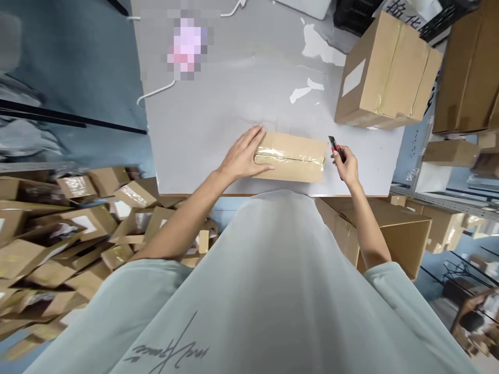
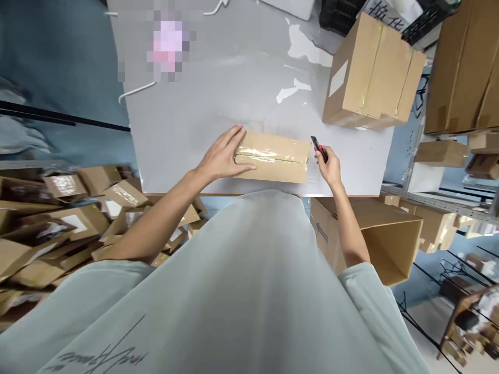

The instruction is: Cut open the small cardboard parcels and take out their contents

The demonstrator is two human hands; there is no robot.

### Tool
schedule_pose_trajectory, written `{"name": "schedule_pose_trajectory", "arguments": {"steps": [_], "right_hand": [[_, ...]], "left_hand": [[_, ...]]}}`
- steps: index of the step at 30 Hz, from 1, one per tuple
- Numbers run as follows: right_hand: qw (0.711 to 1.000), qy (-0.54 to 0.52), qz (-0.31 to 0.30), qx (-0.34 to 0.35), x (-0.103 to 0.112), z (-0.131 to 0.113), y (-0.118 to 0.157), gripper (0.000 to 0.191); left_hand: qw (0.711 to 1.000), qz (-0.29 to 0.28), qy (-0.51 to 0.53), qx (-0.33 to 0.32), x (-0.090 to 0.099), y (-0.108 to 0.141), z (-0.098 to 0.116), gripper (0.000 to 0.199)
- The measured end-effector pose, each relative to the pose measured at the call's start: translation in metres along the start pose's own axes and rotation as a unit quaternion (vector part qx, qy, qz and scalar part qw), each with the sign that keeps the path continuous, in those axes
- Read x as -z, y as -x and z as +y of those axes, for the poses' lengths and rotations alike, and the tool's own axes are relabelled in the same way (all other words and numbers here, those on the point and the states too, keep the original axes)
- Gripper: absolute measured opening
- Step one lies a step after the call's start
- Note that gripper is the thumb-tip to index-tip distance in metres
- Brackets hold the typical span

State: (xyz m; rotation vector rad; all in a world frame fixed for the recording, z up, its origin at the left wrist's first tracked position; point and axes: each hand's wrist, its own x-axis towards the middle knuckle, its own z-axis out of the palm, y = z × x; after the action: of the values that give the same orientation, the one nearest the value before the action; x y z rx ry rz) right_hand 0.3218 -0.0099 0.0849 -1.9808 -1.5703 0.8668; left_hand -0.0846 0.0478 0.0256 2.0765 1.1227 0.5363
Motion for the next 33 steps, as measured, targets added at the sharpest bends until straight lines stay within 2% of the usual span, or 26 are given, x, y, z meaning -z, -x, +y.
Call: {"name": "schedule_pose_trajectory", "arguments": {"steps": [2,4,8,11,13,19,28,33], "right_hand": [[0.996,0.084,0.009,0.024,-0.003,-0.039,0.009,0.051],[0.984,0.174,-0.007,0.044,-0.012,-0.078,0.016,0.053],[0.94,0.305,-0.117,0.097,-0.043,-0.142,0.024,0.053],[0.894,0.376,-0.201,0.134,-0.068,-0.175,0.024,0.051],[0.868,0.416,-0.231,0.141,-0.081,-0.192,0.022,0.051],[0.821,0.488,-0.265,0.135,-0.097,-0.221,0.016,0.05],[0.801,0.52,-0.262,0.136,-0.1,-0.228,0.018,0.05],[0.786,0.521,-0.292,0.159,-0.102,-0.241,0.013,0.041]], "left_hand": [[1.0,0.002,0.02,-0.008,-0.003,-0.001,-0.007,0.134],[0.999,0.008,0.041,-0.014,-0.007,-0.003,-0.012,0.134],[0.995,0.026,0.091,-0.027,-0.017,-0.005,-0.022,0.135],[0.991,0.033,0.124,-0.021,-0.025,-0.003,-0.028,0.136],[0.989,0.035,0.141,-0.018,-0.029,-0.002,-0.031,0.136],[0.985,0.043,0.166,-0.023,-0.036,-0.003,-0.034,0.134],[0.983,0.042,0.179,-0.019,-0.039,-0.006,-0.034,0.133],[0.986,0.037,0.164,-0.006,-0.034,-0.004,-0.03,0.131]]}}
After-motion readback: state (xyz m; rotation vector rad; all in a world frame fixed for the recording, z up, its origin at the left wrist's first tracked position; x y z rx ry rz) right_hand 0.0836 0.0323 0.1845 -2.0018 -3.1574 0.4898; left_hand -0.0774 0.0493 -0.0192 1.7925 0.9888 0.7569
